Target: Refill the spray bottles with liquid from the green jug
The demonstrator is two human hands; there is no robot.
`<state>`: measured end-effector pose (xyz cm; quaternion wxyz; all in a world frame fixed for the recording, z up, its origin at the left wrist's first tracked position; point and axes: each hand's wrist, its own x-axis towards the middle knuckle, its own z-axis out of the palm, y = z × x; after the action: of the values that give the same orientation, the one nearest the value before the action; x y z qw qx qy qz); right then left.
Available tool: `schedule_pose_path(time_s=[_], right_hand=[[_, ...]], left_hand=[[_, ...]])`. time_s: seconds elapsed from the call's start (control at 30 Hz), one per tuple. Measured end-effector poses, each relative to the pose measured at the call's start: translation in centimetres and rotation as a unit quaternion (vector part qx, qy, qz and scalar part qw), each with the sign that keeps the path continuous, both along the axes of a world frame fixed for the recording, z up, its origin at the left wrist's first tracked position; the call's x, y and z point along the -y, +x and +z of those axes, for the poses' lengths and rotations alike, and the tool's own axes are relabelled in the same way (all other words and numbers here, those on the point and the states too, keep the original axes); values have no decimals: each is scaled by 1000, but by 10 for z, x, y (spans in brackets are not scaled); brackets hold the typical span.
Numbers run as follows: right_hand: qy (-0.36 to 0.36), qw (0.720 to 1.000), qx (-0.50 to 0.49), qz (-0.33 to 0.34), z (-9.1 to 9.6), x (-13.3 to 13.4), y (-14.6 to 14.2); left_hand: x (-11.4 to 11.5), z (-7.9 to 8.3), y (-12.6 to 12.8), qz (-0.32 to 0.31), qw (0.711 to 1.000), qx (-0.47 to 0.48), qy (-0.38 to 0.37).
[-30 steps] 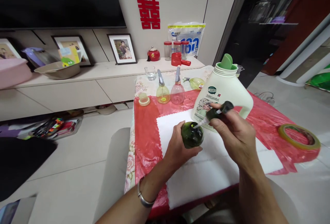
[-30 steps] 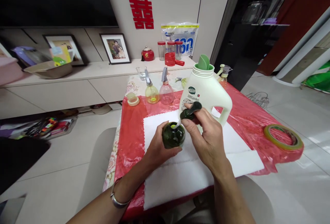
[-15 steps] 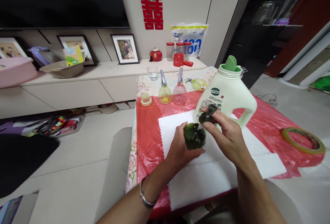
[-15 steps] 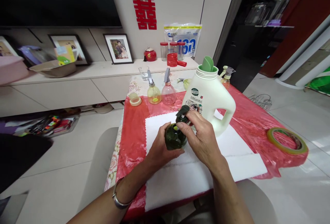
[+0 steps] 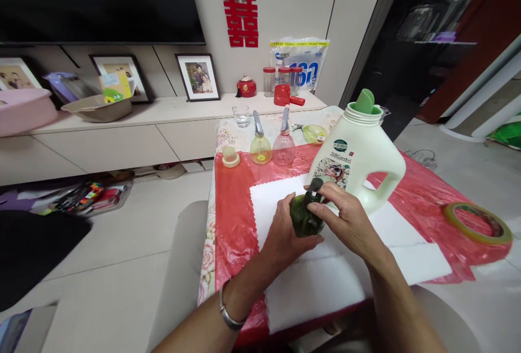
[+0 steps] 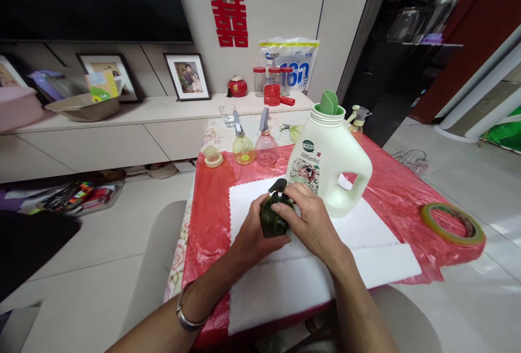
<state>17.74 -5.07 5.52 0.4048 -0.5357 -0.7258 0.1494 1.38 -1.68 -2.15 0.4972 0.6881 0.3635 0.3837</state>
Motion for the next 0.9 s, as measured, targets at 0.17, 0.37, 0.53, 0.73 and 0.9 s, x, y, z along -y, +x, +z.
schedule_pose_path(time_s=[0.17, 0.37, 0.53, 0.73, 0.9], right_hand=[[30, 999, 8, 14, -1, 2, 0], [61, 998, 1, 16, -6, 1, -5], [50, 999, -8, 6, -6, -1, -6], [-9, 999, -45, 28, -5, 1, 1], [9, 999, -50, 16, -5, 1, 1]], left_hand=[[1, -5, 2, 15, 999, 2, 32], [5, 5, 1, 40, 987, 46, 152], [6, 9, -1, 33, 976, 82, 201], [6, 6, 0, 25, 963, 97, 251], [6, 6, -1, 20, 963, 90, 252]])
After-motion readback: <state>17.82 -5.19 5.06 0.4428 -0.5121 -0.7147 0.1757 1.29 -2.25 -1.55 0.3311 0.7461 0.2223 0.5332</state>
